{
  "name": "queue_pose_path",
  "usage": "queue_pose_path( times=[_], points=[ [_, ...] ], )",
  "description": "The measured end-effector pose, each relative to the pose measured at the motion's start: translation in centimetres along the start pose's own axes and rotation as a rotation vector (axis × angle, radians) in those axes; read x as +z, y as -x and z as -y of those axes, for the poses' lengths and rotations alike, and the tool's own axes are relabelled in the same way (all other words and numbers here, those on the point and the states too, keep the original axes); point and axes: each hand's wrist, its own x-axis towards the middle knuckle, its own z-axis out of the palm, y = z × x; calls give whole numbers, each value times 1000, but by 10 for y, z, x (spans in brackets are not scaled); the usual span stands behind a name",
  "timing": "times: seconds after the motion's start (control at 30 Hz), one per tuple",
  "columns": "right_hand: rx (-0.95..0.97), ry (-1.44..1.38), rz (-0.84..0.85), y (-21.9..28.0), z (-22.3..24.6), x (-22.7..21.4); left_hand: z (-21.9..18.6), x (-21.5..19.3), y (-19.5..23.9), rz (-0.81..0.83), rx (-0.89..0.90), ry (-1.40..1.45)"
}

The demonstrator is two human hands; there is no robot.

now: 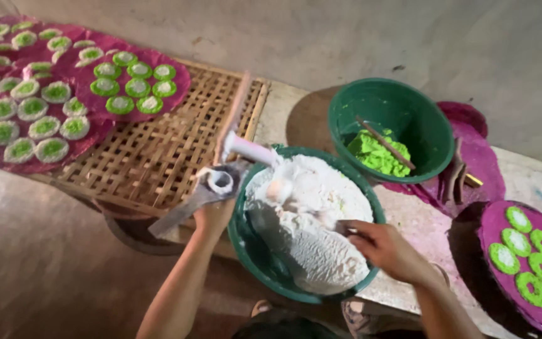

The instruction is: The person places a tray of prepared cakes into a steamer pot and covers it, then uses a wooden extrusion tool to fill small round molds with green dough from a bowl.

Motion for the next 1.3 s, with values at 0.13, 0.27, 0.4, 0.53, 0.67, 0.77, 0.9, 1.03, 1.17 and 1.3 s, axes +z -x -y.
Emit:
queue_pose_path(
  times=[0.13,0.27,0.4,0.53,0.67,0.77,0.9,1.03,1.17,1.3],
  points=[
    [117,-254,3,8,-5,-35,-42,21,1,153,83,261],
    [-444,146,-37,1,14,-54,-72,27,15,433,372,-267],
    [-556,842,-242,5,52,-64,-98,29,9,540,729,-245],
    [-493,1229,-123,-8,83,-9,-108,46,10,749,273,-542],
    [-640,1121,-167,6,96,-12,-84,57,16,752,94,-663],
    [-318,1016,-155,27,101,-49,-50,59,13,597,56,-434],
    [-216,391,-235,19,88,-52,-7,76,-10,284,93,78],
    [-473,2,-427,-38,52,41,2,92,-24,247,602,-536],
    [-185,-97,-288,-20,4,82,-28,74,-25,214,268,-557],
    [57,-237,-165,-17,-31,46,-64,57,-16,246,330,-570]
  ],
)
